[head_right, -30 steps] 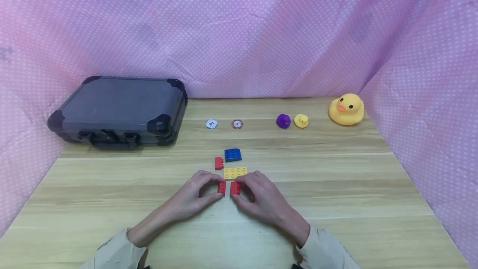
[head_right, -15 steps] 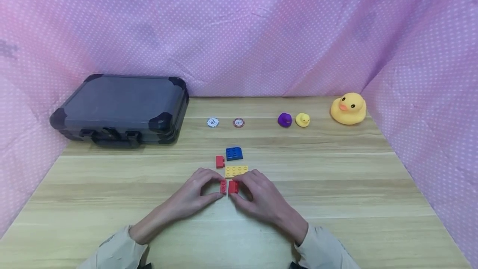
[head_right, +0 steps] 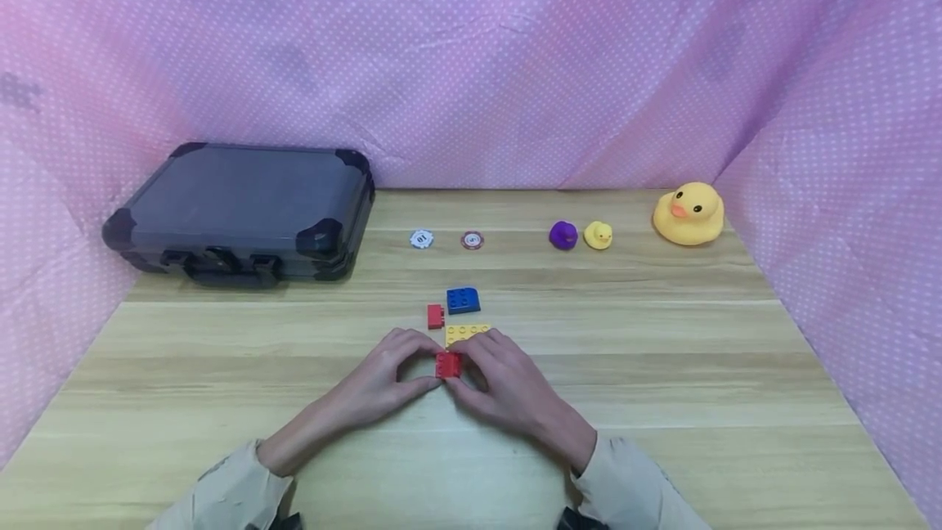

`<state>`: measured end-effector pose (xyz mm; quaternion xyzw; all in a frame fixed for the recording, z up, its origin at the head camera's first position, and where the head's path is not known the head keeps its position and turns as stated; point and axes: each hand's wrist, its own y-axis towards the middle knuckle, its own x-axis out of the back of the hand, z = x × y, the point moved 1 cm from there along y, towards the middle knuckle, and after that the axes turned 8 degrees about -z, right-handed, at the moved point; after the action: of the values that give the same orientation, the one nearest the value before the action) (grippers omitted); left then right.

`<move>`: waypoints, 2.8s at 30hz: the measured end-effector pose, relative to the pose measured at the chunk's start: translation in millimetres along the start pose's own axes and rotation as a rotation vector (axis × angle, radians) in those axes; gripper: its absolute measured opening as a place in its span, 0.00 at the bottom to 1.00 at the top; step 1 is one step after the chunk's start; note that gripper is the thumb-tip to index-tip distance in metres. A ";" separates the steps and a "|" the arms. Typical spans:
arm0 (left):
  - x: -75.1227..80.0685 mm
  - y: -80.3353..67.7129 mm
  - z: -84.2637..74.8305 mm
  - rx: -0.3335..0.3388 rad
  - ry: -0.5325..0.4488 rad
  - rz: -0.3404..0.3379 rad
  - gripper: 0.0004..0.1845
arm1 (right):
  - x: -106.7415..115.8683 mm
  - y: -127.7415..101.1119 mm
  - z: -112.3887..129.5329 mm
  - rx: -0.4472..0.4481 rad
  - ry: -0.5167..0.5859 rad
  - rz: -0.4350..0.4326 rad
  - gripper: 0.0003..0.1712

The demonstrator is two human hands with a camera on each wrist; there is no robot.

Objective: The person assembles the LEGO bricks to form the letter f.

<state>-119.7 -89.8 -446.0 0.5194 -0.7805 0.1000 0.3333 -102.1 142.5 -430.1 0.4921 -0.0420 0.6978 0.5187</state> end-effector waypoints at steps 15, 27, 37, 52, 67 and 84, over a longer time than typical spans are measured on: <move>-2.5 -0.1 3.0 -0.004 -0.011 -0.004 0.20 | -3.9 7.2 -1.9 -0.009 0.018 0.027 0.22; -3.0 -0.4 2.8 -0.041 -0.017 -0.025 0.18 | -7.1 10.7 -0.1 -0.011 0.060 0.049 0.20; -2.9 -0.8 2.1 -0.037 -0.010 -0.027 0.19 | -7.5 11.2 0.5 0.012 0.045 0.052 0.20; -5.0 -0.2 2.2 -0.042 0.009 -0.024 0.18 | -5.7 9.5 0.1 0.028 0.052 0.060 0.19; -2.9 -0.3 -0.7 -0.019 -0.002 -0.018 0.18 | -4.9 12.1 -2.8 0.036 0.104 0.064 0.17; -1.0 -1.2 -1.3 -0.013 0.023 -0.015 0.19 | -4.8 14.8 4.1 -0.042 0.129 0.117 0.16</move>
<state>-117.8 -88.8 -445.8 0.5219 -0.7732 0.0983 0.3465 -110.9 130.1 -424.8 0.4318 -0.0518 0.7563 0.4887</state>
